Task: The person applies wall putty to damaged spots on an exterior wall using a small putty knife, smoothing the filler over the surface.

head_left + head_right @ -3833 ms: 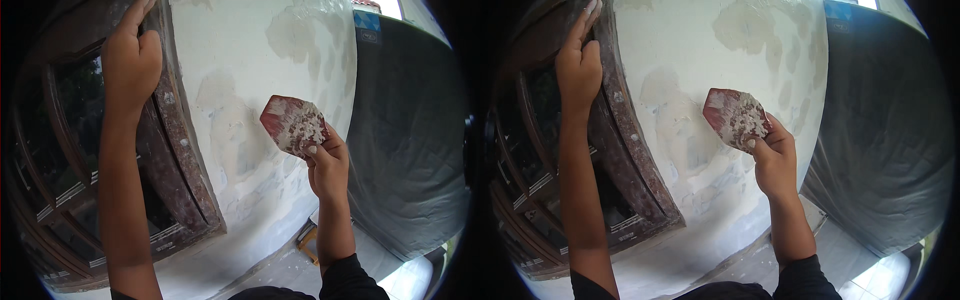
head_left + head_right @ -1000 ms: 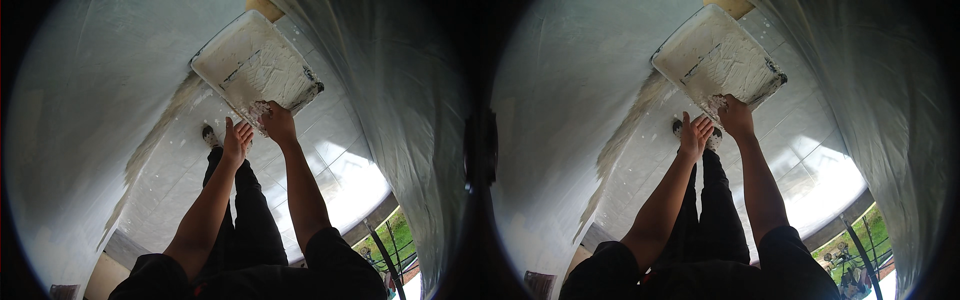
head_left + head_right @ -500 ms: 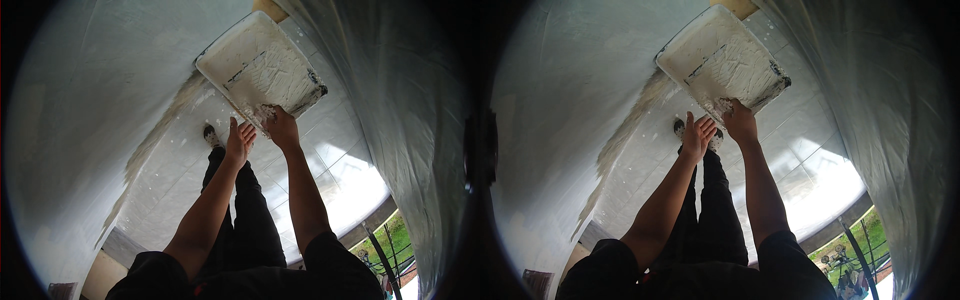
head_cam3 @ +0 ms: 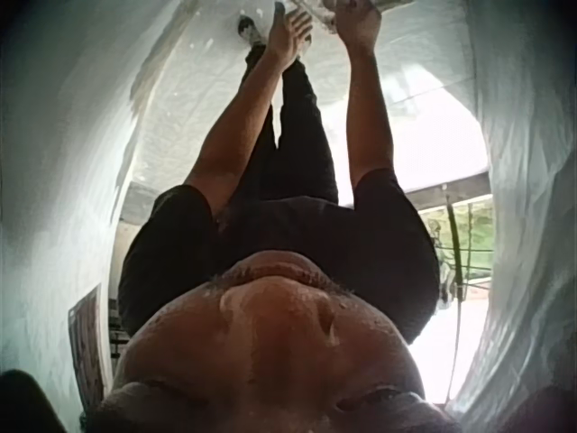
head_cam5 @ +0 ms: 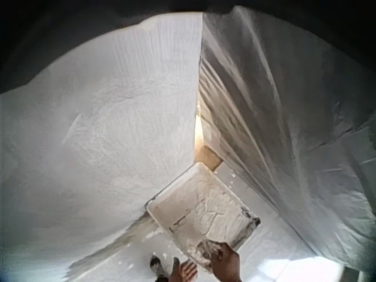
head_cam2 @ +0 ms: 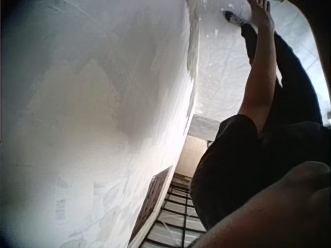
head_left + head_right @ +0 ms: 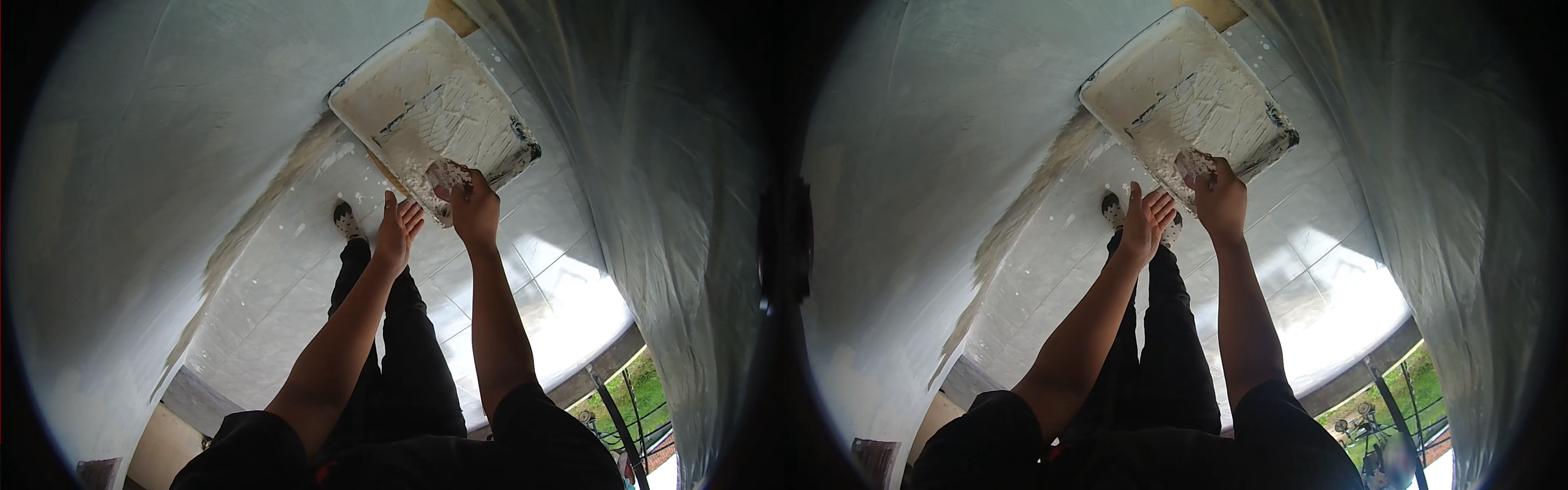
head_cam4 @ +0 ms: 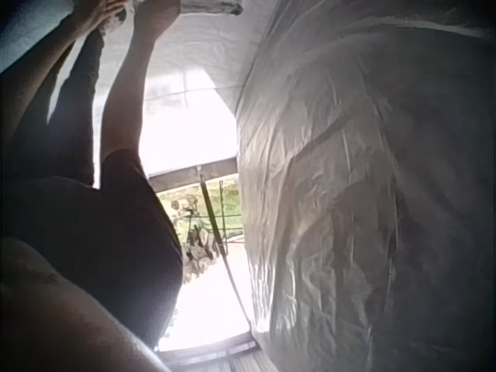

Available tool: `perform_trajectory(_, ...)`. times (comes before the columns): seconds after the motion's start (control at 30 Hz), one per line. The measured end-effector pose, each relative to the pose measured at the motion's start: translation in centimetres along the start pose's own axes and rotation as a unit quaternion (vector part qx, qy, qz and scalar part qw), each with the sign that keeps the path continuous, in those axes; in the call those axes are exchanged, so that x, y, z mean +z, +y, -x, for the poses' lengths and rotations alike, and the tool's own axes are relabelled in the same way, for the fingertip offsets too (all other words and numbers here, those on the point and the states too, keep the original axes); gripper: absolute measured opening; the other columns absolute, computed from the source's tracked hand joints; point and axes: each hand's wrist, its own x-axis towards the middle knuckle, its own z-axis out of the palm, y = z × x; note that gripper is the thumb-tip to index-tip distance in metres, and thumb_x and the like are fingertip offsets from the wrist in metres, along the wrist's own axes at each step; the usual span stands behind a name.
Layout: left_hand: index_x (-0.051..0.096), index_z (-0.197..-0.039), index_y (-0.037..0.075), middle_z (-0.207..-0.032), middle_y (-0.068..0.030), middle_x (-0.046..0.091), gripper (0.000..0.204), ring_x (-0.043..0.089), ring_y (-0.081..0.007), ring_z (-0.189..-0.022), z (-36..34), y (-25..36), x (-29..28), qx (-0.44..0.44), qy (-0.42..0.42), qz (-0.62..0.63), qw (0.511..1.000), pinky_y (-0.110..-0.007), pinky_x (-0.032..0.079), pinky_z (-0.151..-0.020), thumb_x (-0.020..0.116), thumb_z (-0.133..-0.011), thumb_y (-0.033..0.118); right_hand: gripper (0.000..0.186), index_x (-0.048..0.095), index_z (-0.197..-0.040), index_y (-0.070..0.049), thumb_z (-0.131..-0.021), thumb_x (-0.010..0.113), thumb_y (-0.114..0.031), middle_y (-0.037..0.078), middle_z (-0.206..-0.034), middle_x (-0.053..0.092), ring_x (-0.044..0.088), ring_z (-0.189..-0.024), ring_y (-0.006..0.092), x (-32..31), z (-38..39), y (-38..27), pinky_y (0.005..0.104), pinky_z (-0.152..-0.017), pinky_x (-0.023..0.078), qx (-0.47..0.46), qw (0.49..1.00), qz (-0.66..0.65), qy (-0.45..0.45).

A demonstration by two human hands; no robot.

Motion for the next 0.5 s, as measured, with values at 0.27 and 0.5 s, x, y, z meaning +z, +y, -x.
perform_trajectory(0.27,0.016,-0.152,-0.013,-0.158,-0.0303,0.024,0.105,0.027,-0.0359,-0.149,-0.1,-0.1,0.1,-0.004,-0.008,-0.001,1.000,-0.043,0.022,-0.123,0.025,-0.097,0.075,0.024,0.061,-0.106,0.000,-0.086,0.058,-0.013,0.028,-0.093,0.068,0.066,-0.087,0.0470,0.6,-0.6,1.0,0.0513,-0.076,0.052,-0.003,0.994,0.082,-0.066)
perform_trajectory(0.5,0.014,-0.152,-0.014,-0.159,-0.0303,0.022,0.106,0.026,-0.0366,-0.149,0.1,0.2,-0.2,-0.006,-0.005,-0.002,1.000,-0.043,0.022,-0.123,0.025,-0.096,0.076,0.024,0.061,-0.105,0.001,-0.086,0.058,-0.013,0.026,-0.090,0.068,0.067,-0.086,0.0457,0.4,-0.7,0.8,0.0511,-0.075,0.052,-0.004,0.993,0.097,-0.064)
